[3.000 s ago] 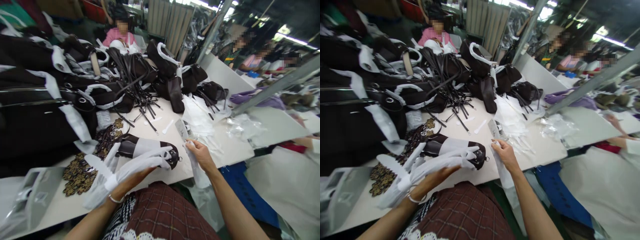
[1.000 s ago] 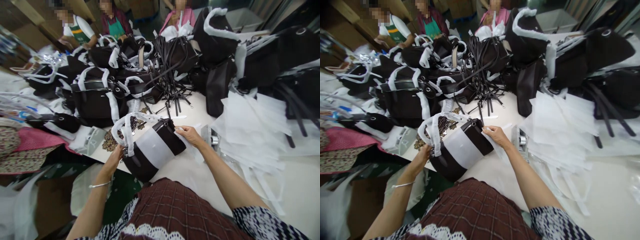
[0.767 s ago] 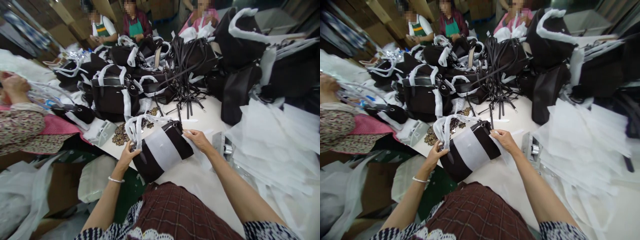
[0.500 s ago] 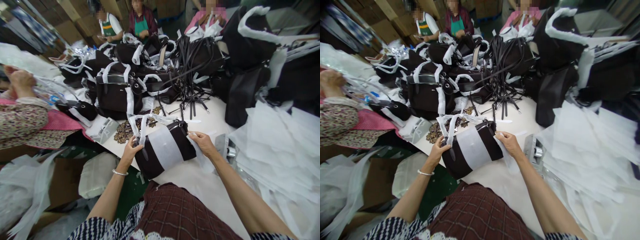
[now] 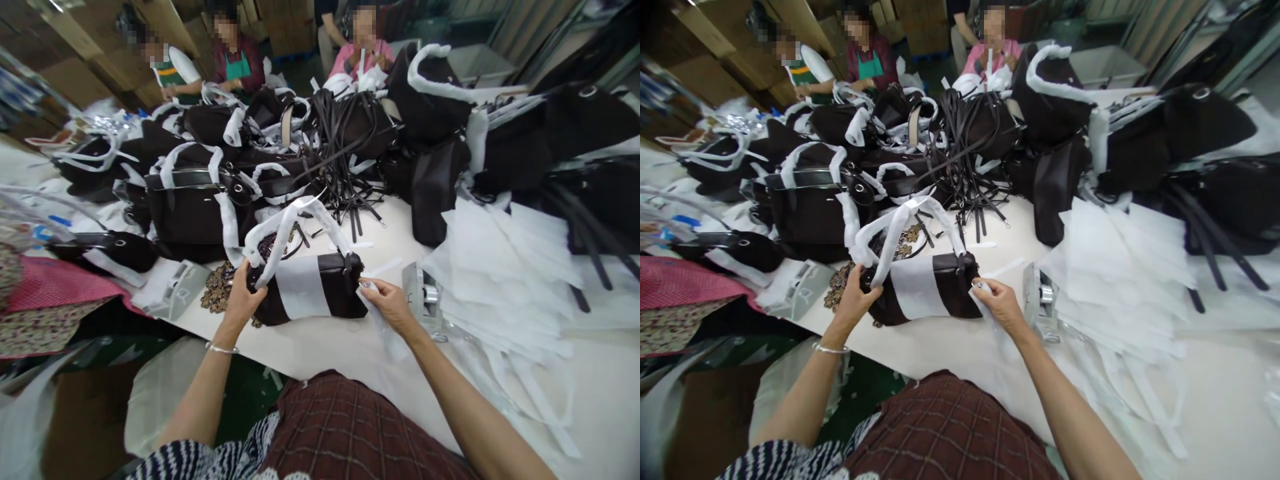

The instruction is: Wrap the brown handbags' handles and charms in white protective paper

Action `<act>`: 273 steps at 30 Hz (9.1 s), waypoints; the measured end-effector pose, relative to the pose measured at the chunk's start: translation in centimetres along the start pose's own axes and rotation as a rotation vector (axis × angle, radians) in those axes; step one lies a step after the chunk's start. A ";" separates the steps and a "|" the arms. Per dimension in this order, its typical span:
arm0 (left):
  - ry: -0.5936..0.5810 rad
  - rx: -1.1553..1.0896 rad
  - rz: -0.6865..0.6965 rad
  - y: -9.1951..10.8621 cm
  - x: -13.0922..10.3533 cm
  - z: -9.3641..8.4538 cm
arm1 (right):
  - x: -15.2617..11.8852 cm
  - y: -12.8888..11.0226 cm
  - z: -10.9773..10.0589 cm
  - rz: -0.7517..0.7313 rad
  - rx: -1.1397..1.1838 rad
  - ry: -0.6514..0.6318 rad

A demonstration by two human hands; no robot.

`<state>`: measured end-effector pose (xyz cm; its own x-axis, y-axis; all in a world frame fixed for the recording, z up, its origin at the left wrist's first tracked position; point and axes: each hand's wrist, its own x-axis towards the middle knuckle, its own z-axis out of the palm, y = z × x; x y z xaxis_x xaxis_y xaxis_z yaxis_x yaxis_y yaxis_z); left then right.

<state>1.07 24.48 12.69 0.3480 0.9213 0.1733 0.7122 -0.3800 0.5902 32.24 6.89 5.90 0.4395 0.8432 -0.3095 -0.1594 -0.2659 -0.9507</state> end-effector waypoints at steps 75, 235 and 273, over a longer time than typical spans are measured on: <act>-0.780 -0.686 0.014 4.3 5.8 19.1 | 3.2 -3.0 11.5 0.335 -1.092 0.289; -0.441 -0.010 0.283 6.2 -6.7 12.2 | 8.1 3.3 3.6 -0.067 -0.270 -0.277; -0.649 -0.076 0.379 0.6 -4.6 9.8 | -5.4 3.8 14.6 0.266 -0.202 0.263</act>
<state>5.87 19.19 4.50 0.8670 0.4861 -0.1100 0.4360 -0.6329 0.6398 16.37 8.10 4.20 0.6211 0.5923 -0.5133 -0.1327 -0.5660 -0.8137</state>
